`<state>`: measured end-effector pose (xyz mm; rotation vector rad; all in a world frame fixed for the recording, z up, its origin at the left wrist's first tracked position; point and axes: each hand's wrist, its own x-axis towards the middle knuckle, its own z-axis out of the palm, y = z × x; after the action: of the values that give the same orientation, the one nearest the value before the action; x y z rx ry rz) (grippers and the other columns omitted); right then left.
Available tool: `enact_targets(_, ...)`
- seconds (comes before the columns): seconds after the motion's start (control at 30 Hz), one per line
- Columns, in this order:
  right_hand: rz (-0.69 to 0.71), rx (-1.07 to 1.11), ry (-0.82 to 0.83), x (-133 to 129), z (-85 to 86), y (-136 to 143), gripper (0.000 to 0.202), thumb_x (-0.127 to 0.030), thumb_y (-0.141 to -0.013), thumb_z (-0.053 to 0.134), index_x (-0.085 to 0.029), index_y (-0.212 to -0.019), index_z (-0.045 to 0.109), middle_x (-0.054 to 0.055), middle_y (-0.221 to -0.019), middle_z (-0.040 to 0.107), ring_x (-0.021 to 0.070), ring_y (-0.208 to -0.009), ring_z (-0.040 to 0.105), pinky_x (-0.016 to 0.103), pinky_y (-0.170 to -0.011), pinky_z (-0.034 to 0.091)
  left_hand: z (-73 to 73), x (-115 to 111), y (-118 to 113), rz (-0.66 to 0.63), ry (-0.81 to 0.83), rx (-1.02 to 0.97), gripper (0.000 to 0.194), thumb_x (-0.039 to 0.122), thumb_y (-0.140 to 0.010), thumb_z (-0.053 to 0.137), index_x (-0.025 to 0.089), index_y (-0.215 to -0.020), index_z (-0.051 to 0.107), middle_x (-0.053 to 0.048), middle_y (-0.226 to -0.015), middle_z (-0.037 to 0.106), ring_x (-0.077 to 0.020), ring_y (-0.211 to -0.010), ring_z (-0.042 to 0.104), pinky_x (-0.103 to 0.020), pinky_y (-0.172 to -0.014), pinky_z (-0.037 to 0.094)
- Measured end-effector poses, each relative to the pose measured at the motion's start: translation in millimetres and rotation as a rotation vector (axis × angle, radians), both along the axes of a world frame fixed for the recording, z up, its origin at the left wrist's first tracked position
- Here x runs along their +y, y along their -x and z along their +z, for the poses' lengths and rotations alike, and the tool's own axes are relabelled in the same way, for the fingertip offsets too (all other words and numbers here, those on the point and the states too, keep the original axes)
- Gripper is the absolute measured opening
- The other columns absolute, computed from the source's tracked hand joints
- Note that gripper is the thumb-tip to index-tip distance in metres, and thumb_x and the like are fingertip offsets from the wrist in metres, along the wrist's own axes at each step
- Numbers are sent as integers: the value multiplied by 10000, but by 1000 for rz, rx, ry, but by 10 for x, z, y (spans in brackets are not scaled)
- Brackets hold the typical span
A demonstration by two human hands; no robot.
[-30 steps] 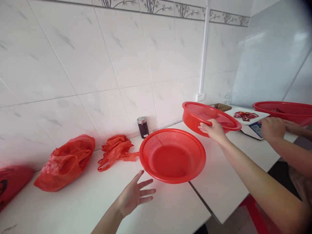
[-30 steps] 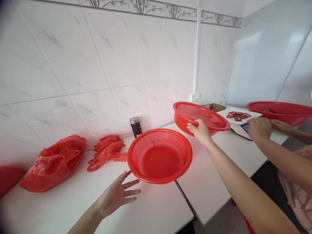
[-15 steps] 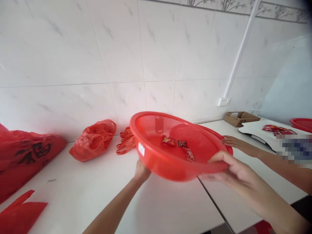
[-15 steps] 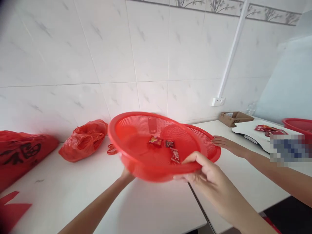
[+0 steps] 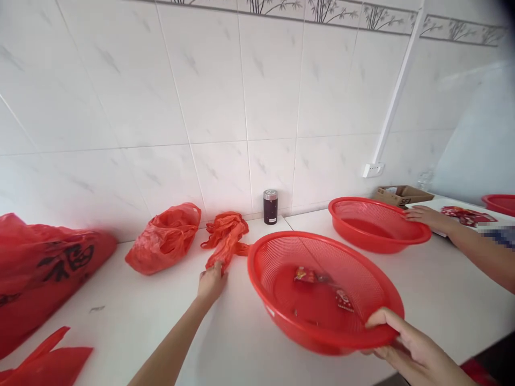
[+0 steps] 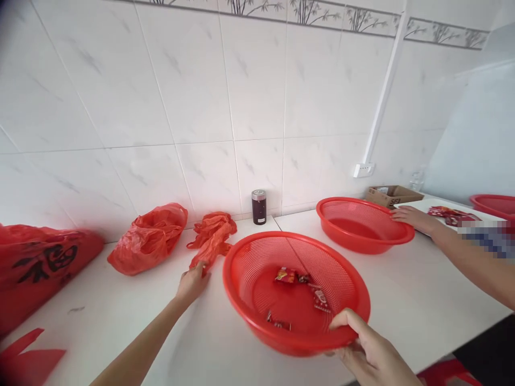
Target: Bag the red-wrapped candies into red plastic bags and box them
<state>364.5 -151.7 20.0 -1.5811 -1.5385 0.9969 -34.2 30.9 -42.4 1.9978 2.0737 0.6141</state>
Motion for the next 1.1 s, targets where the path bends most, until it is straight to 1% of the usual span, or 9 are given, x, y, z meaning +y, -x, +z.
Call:
enact_targets(0.1,-111,-22,-19,113,-365,20,464,-547,-809,582,-262,-1175,562,66,-974,706,236,-946,677,294,-805,546,80,-303,-70,-67,6,-71,155,173,-866,475,192,-909,622,-54,-932,710,-205,-884,641,-322,-833,434)
enact_targets(0.2,-117,18,-87,173,-580,321,615,-506,-837,575,-261,-1378,413,101,-1161,662,223,-1072,647,300,-886,531,344,-630,-91,-85,15,-189,243,356,-921,416,214,-786,561,4,-706,615,-158,-664,553,-258,-644,403)
enact_targets(0.4,255,83,-410,259,-287,1392,183,-325,-959,450,-247,-1015,605,37,-963,683,147,-922,648,249,-846,502,795,-1108,-131,-133,96,-882,446,554,-887,489,194,-641,396,62,-603,331,-90,-551,281,-214,-533,280)
enact_targets(0.57,414,-34,-728,510,-204,2030,179,-180,-943,413,-215,-970,586,39,-870,662,161,-805,602,285,-739,464,719,-1364,-184,-207,290,-1398,444,512,-872,568,182,-630,397,73,-570,315,-62,-508,255,-180,-492,306)
enact_targets(0.67,505,-160,-634,593,-398,2148,146,-181,-925,432,-208,-877,567,14,-762,638,150,-669,572,267,-628,416,604,-1452,-97,-140,308,-1576,462,486,-843,632,175,-598,393,82,-534,301,-41,-467,253,-148,-447,320)
enact_targets(0.8,609,-242,-391,585,-649,2058,115,-214,-894,510,-222,-987,576,-9,-809,675,139,-627,598,236,-573,387,506,-1529,122,-38,253,-1812,459,427,-778,731,171,-584,403,102,-488,279,-9,-384,255,-108,-366,324)
enact_targets(0.9,638,-357,-339,577,-712,1959,249,-201,-867,541,-257,-1102,601,-10,-815,698,165,-671,630,250,-599,393,501,-1579,236,-4,163,-1861,246,292,-750,780,171,-779,567,77,-563,480,-21,-428,445,-107,-413,435)
enact_targets(0.97,630,-392,-365,573,-664,1944,234,-199,-873,529,-253,-1076,630,-4,-776,697,165,-647,622,254,-589,382,517,-1602,254,-5,143,-1867,286,224,-735,789,193,-949,601,49,-698,601,-42,-534,561,-119,-495,508)
enact_targets(1.1,561,-165,-524,541,-434,2107,201,-196,-924,441,-218,-913,641,9,-768,675,130,-658,595,238,-626,400,519,-1625,129,-136,252,-1831,277,261,-772,756,207,-995,600,56,-692,599,-23,-496,539,-96,-472,475)
